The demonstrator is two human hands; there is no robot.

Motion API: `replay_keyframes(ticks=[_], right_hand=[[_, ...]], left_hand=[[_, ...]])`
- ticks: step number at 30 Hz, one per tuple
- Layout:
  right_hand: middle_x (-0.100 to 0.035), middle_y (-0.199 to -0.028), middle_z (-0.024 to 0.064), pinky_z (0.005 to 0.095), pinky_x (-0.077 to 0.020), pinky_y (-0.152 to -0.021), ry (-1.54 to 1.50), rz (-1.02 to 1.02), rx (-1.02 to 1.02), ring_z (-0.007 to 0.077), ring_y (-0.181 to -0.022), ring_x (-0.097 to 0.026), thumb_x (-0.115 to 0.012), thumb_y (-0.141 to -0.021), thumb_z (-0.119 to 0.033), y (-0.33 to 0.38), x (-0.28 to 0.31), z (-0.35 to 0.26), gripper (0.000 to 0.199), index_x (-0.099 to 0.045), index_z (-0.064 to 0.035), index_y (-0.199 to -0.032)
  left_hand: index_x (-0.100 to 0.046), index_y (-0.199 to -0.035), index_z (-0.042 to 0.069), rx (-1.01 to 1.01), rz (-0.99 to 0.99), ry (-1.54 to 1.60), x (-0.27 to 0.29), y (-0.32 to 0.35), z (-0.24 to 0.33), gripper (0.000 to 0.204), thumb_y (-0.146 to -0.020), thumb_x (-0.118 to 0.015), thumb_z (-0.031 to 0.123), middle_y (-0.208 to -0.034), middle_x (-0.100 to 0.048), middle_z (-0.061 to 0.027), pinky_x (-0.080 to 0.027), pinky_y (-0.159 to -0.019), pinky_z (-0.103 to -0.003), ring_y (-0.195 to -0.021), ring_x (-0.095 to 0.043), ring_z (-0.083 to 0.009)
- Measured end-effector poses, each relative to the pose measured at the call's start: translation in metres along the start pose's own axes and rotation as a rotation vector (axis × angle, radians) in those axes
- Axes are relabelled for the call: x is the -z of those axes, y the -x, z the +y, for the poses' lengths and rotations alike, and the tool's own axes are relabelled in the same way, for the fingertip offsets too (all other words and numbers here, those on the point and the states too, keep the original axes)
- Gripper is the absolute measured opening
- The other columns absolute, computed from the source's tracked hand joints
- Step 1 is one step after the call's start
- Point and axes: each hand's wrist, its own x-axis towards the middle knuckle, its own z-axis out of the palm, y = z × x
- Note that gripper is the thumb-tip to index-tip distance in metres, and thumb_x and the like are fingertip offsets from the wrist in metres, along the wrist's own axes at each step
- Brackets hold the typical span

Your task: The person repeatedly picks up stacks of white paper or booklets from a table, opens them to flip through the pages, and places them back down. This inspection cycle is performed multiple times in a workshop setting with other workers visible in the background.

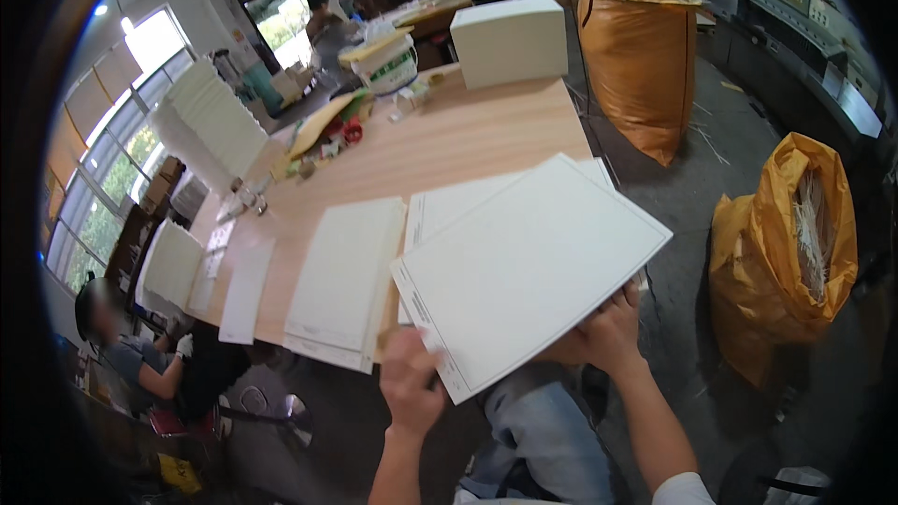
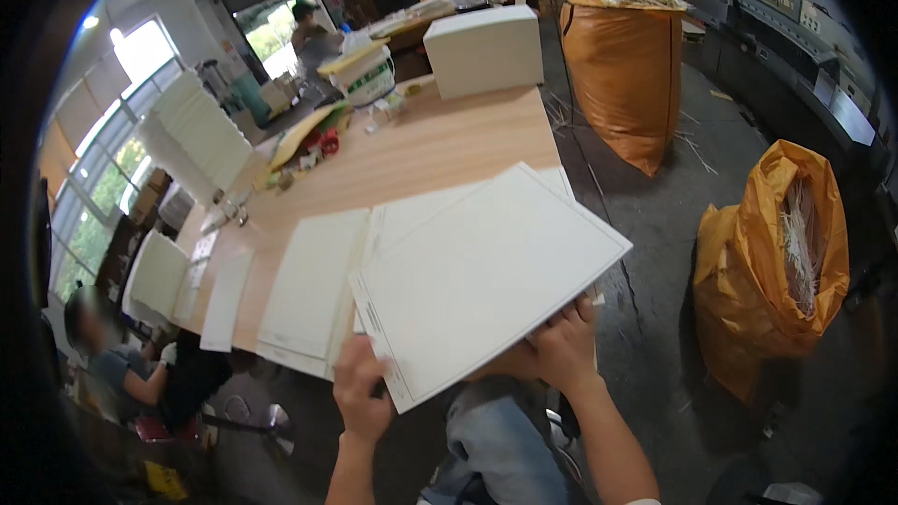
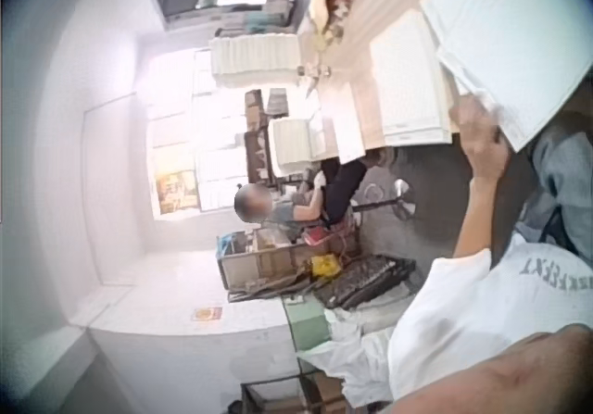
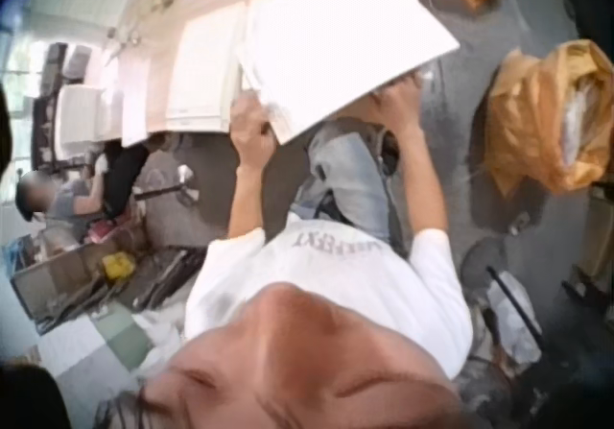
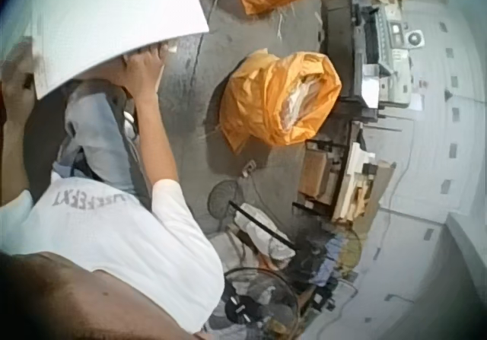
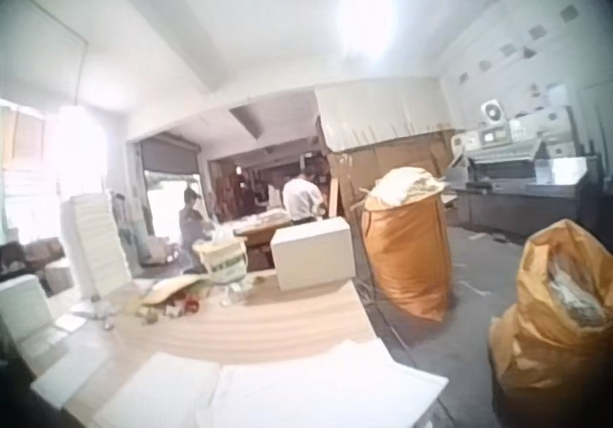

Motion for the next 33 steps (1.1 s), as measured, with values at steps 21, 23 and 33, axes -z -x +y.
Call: replay_keyframes(ticks=[21,23,33], right_hand=[[-0.062,-0.151,0.0098,0.0498,-0.0316,-0.123,0.031,0.028,-0.024,0.0299,-0.144,-0.053,-0.082,-0.080,-0.020,-0.013,0.003,-0.014,0.060,-0.068,-0.0156,-0.138],[-0.062,-0.151,0.0092,0.0495,-0.0312,-0.124,0.029,0.015,-0.032,0.0298,-0.145,-0.052,-0.082,-0.081,-0.020,-0.013,0.002,-0.016,0.061,-0.067,-0.0168,-0.140],[-0.061,-0.151,0.0089,0.0494,-0.0306,-0.124,0.062,0.008,-0.026,0.0302,-0.145,-0.053,-0.080,-0.082,-0.020,-0.013,0.004,-0.015,0.059,-0.067,-0.0171,-0.139]], left_hand=[[-0.052,-0.147,-0.005,1.032,0.157,1.280,0.074,0.010,-0.098,0.042,-0.108,-0.058,0.006,-0.140,-0.068,-0.0170,-0.059,-0.106,-0.044,-0.124,-0.071,-0.0285],[-0.052,-0.148,-0.004,0.973,0.262,1.241,0.096,0.014,-0.129,0.042,-0.108,-0.057,0.007,-0.144,-0.065,-0.0178,-0.056,-0.111,-0.046,-0.130,-0.068,-0.0303],[-0.050,-0.147,0.000,1.312,0.447,1.084,0.067,0.062,-0.215,0.039,-0.113,-0.055,0.019,-0.135,-0.066,-0.0101,-0.060,-0.098,-0.046,-0.120,-0.068,-0.0269]])
